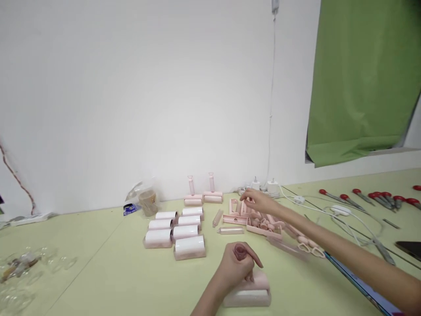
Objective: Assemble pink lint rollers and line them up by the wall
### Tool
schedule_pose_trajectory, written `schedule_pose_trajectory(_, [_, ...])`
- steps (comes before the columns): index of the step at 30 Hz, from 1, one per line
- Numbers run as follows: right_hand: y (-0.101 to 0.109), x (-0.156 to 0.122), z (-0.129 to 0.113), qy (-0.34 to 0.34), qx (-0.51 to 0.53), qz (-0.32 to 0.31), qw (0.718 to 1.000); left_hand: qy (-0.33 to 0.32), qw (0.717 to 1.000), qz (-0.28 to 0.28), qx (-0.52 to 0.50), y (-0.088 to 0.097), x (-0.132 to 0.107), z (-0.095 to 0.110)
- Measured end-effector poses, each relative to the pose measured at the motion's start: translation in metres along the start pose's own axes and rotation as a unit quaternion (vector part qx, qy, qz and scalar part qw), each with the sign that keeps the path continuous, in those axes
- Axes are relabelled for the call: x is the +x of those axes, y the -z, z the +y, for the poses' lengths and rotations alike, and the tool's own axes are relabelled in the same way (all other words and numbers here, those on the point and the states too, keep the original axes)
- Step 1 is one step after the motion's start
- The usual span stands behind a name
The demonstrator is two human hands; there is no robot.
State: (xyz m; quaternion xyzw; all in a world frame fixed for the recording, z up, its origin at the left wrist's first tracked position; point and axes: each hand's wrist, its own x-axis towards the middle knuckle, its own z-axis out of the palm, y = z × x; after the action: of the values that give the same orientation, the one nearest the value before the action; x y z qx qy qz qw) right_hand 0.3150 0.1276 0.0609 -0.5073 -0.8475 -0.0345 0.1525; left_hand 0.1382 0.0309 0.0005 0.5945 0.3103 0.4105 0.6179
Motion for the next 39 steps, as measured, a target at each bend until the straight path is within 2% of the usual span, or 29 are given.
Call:
schedule_pose_trajectory(3, [0.026,-0.022,0.024,0.000,-0.007,-0.047,0.999,0.001,1.000,-0.014,-0.006,0.002,0.001,-0.001])
schedule_pose_trajectory(5, [0.029,-0.037,0.032,-0.005,-0.016,-0.074,0.997,-0.002,1.000,-0.011,-0.012,0.001,0.002,-0.001])
schedule_pose_trajectory(8, [0.011,-0.048,0.031,-0.035,-0.028,-0.089,0.995,-0.004,1.000,-0.009,-0.015,0.000,0.002,-0.002])
schedule_pose_trajectory(13, [-0.034,-0.044,0.025,-0.081,-0.003,-0.061,0.995,-0.005,1.000,-0.017,-0.010,0.001,0.001,-0.003])
schedule_pose_trajectory(15, [-0.040,-0.041,0.027,-0.092,0.038,-0.041,0.994,-0.005,1.000,-0.021,-0.010,0.001,0.001,-0.003])
schedule_pose_trajectory(18, [-0.033,-0.042,0.028,-0.131,0.128,0.006,0.983,-0.003,1.000,-0.026,-0.012,0.001,0.001,-0.004])
schedule_pose_trajectory(21, [-0.017,-0.046,0.013,-0.163,0.249,0.042,0.954,-0.002,1.000,-0.025,-0.014,0.001,0.001,-0.004])
schedule_pose_trajectory(25, [-0.001,-0.059,-0.038,-0.139,0.411,0.040,0.900,-0.003,0.999,-0.029,-0.018,0.002,0.001,-0.004])
schedule_pose_trajectory(28, [0.003,-0.070,-0.076,-0.148,0.564,0.027,0.812,-0.004,0.999,-0.027,-0.018,0.002,0.001,-0.004])
schedule_pose_trajectory(29, [0.004,-0.072,-0.085,-0.159,0.584,0.024,0.795,-0.004,1.000,-0.026,-0.017,0.002,0.001,-0.005])
schedule_pose_trajectory(30, [0.004,-0.074,-0.092,-0.167,0.582,0.025,0.796,-0.003,1.000,-0.025,-0.016,0.002,0.001,-0.005])
schedule_pose_trajectory(31, [0.004,-0.075,-0.096,-0.167,0.560,0.030,0.811,-0.003,1.000,-0.025,-0.016,0.001,0.001,-0.005])
schedule_pose_trajectory(33, [0.003,-0.076,-0.101,-0.139,0.516,0.038,0.844,-0.001,1.000,-0.025,-0.014,0.001,0.002,-0.006])
schedule_pose_trajectory(35, [0.000,-0.077,-0.103,-0.101,0.493,0.031,0.864,0.002,1.000,-0.025,-0.013,0.000,0.003,-0.006])
schedule_pose_trajectory(37, [-0.004,-0.080,-0.105,-0.071,0.482,0.035,0.873,0.002,1.000,-0.024,-0.014,-0.001,0.004,-0.005])
schedule_pose_trajectory(39, [-0.009,-0.084,-0.106,-0.049,0.489,0.065,0.868,-0.002,1.000,-0.022,-0.019,-0.002,0.003,-0.003])
